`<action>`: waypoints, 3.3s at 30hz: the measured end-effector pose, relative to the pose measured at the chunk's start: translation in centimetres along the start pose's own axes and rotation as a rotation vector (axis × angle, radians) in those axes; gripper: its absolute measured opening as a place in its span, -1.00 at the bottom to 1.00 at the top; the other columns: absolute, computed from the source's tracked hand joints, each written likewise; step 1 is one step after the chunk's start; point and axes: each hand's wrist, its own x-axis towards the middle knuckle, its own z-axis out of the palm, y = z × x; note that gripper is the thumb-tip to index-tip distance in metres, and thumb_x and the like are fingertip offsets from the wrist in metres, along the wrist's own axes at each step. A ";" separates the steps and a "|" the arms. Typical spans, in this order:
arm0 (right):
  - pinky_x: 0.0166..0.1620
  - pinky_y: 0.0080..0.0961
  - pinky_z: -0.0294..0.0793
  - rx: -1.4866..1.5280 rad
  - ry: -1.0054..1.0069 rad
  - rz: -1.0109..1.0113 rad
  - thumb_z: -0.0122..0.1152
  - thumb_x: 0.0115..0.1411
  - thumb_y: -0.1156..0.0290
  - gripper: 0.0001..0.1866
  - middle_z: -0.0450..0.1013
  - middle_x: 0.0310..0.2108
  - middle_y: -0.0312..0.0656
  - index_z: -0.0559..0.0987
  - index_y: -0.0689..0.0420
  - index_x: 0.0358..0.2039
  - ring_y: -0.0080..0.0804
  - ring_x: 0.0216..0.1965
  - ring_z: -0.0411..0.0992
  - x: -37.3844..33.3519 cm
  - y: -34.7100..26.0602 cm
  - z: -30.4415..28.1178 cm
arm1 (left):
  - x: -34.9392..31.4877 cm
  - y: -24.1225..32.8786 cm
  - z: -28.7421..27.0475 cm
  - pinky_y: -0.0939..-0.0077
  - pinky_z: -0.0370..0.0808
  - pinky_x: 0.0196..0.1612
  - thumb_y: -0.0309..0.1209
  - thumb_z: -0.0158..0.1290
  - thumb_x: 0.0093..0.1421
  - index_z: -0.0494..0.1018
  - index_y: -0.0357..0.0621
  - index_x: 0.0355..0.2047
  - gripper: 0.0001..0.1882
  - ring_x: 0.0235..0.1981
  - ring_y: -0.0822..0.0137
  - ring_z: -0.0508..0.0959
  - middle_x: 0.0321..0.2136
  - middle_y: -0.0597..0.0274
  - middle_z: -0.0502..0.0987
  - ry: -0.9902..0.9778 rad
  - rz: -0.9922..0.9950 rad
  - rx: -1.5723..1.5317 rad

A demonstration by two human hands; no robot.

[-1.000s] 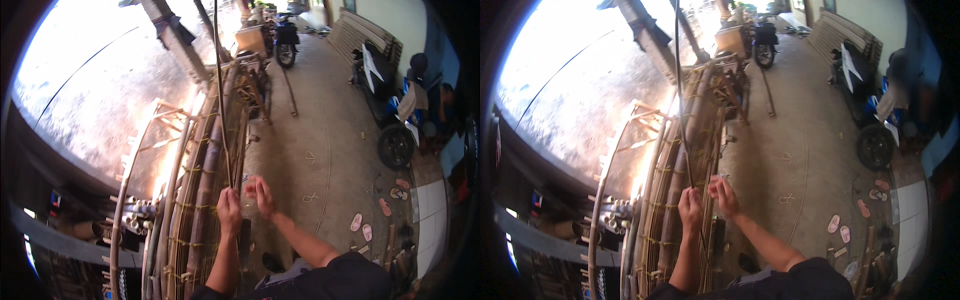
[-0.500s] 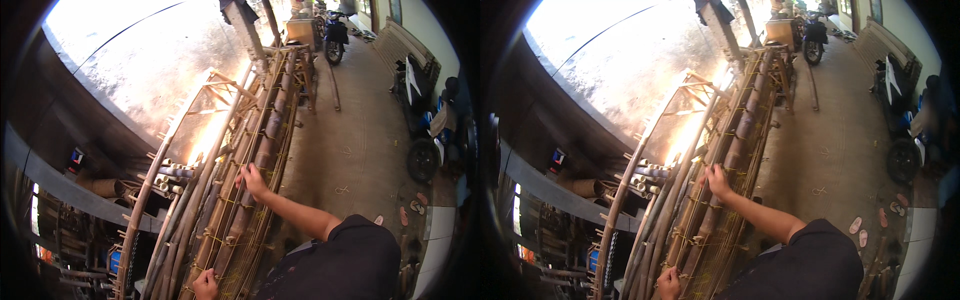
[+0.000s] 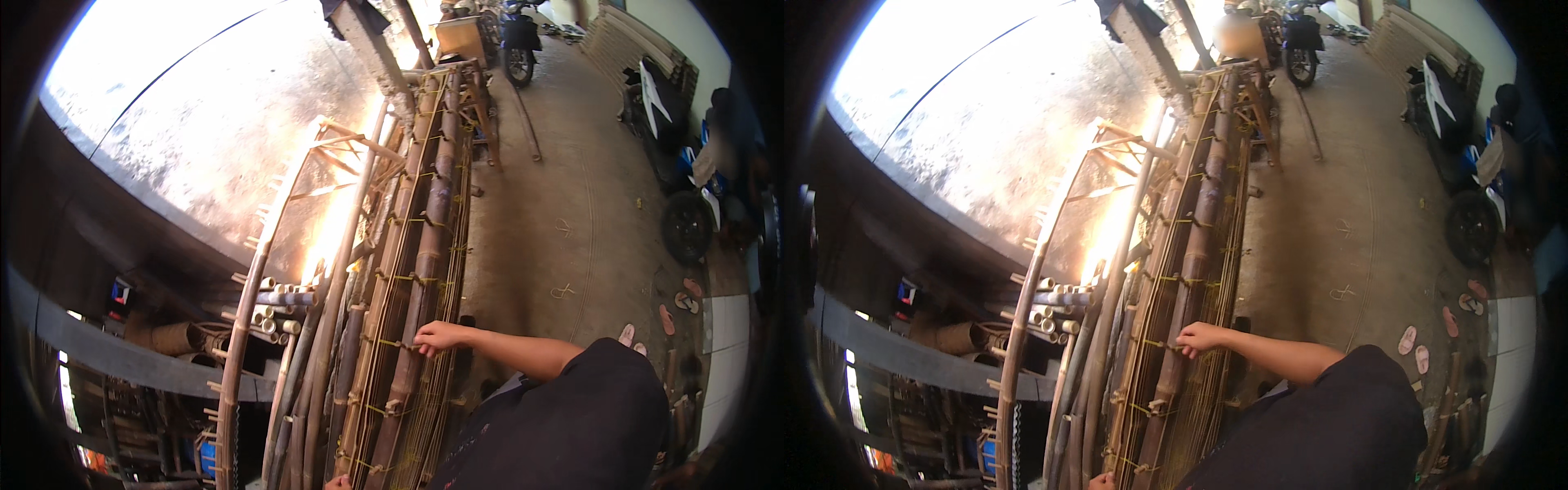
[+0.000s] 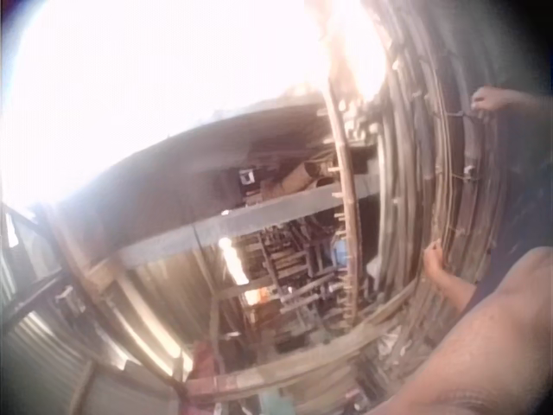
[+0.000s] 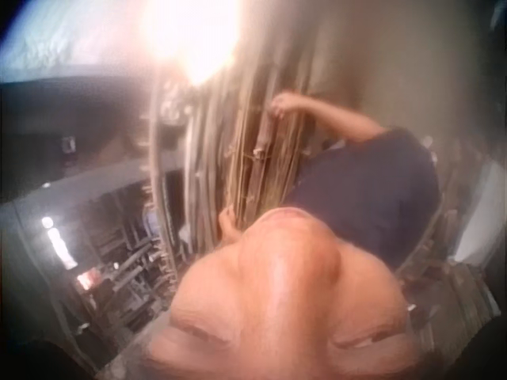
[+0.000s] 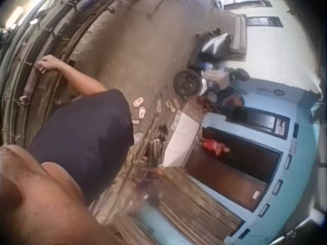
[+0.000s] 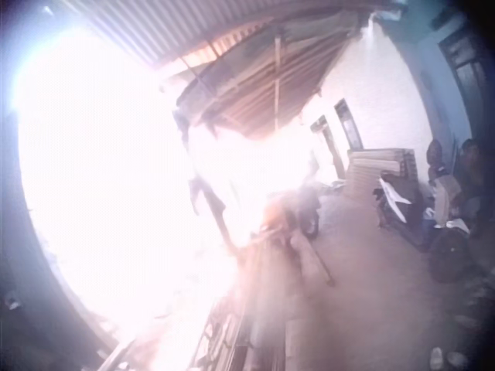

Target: The person repeatedly wraps and ties yellow string around a bundle of bamboo poles secured on a wooden rack. They pull the string tight, make knots, and adjust the bundle while working in a cluttered workshop.

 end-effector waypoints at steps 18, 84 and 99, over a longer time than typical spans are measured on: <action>-0.17 -0.30 0.51 -0.335 0.807 -0.043 0.11 0.27 0.07 -0.64 0.60 -0.29 -0.15 0.60 0.09 -0.16 -0.21 -0.25 0.57 -16.8 12.6 -35.5 | 7.1 70.2 25.7 0.23 0.51 -0.28 -0.16 0.10 0.24 0.56 -0.43 -0.24 -0.55 -0.40 0.01 0.63 -0.41 -0.18 0.62 -0.069 1.101 0.245; -0.22 0.11 0.37 -1.274 -0.074 -0.564 -0.07 0.30 0.14 -0.65 0.60 -0.32 -0.16 0.66 0.03 -0.28 -0.15 -0.25 0.54 37.4 -42.9 -96.8 | 32.1 134.3 54.5 -0.07 0.43 -0.32 -0.15 -0.03 0.32 0.52 -0.13 -0.26 -0.69 -0.37 -0.22 0.56 -0.48 -0.16 0.56 0.159 0.575 -0.032; -0.38 -0.34 0.41 -0.489 -0.450 -0.317 0.03 0.32 0.23 -0.60 0.38 -0.64 -0.03 0.47 0.21 -0.59 -0.18 -0.57 0.32 23.1 -29.1 -103.8 | 35.7 141.0 49.1 0.45 0.47 -0.35 -0.34 0.00 0.35 0.58 -0.24 -0.33 -0.75 -0.45 0.47 0.51 -0.50 0.27 0.56 0.134 0.461 -0.783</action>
